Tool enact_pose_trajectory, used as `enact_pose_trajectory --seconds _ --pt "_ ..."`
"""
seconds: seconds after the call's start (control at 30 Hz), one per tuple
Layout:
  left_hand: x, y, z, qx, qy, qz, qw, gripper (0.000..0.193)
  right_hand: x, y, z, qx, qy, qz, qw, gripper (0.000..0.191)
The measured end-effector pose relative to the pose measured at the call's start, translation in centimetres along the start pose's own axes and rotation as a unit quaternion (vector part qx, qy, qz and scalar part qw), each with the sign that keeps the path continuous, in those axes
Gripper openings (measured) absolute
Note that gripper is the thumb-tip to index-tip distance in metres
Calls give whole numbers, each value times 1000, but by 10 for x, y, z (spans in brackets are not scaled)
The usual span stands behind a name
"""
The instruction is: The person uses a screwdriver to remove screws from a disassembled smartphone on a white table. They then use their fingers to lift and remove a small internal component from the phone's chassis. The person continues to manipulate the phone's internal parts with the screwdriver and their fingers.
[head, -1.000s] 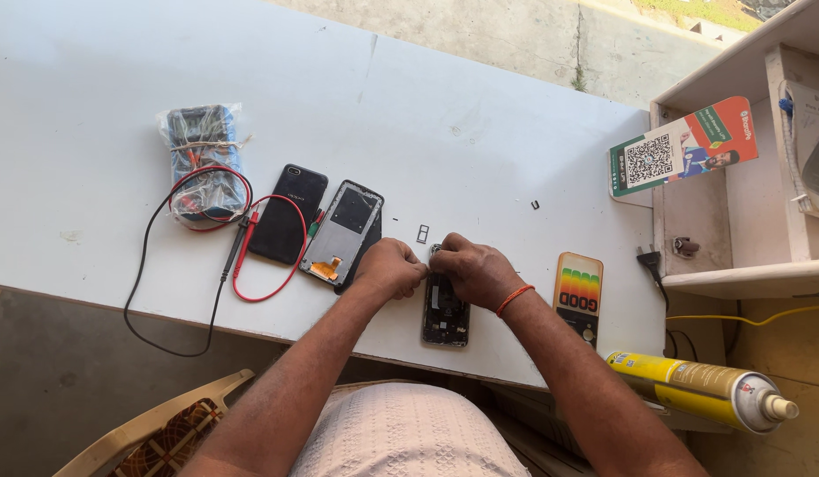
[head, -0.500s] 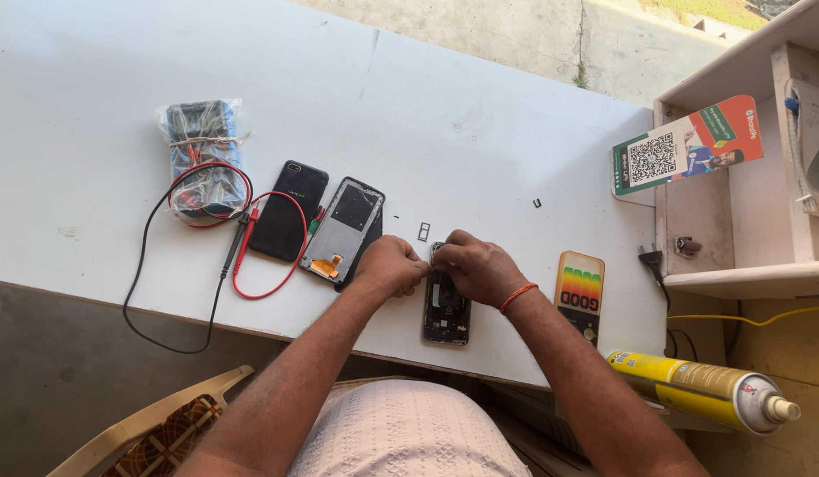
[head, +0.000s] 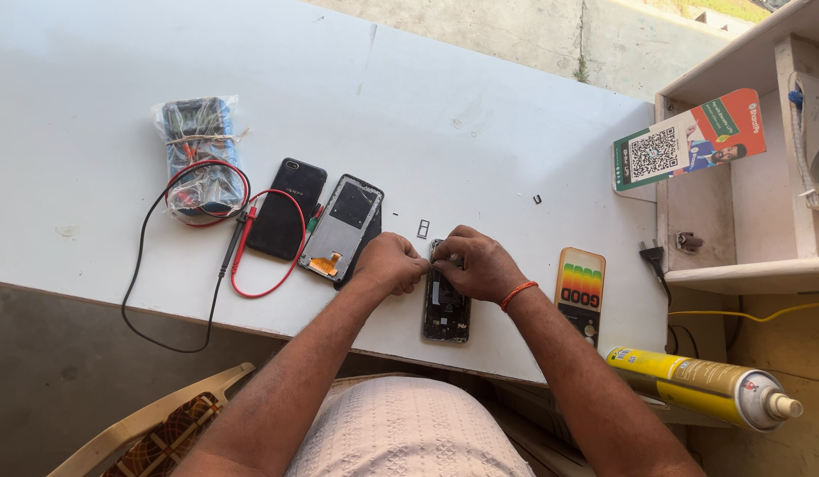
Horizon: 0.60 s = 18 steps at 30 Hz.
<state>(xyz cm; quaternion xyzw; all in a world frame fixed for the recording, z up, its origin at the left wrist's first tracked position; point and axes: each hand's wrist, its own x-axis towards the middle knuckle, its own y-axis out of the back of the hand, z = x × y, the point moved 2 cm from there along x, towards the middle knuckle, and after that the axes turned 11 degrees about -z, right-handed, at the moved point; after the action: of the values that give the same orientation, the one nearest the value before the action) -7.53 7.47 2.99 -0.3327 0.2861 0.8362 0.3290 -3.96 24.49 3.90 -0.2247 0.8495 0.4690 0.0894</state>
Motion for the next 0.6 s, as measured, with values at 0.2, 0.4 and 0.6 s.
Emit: enact_pose_trajectory --seconds 0.2,0.4,0.6 --pt "0 -1 0 10 -6 1 1000 17 4 0 0 -13 -20 -9 1000 3" --pt "2 0 -1 7 -7 -5 1000 17 7 3 -6 0 -61 -31 998 3" --pt "1 0 0 0 -7 -9 1000 17 6 6 -7 45 -48 -5 998 5"
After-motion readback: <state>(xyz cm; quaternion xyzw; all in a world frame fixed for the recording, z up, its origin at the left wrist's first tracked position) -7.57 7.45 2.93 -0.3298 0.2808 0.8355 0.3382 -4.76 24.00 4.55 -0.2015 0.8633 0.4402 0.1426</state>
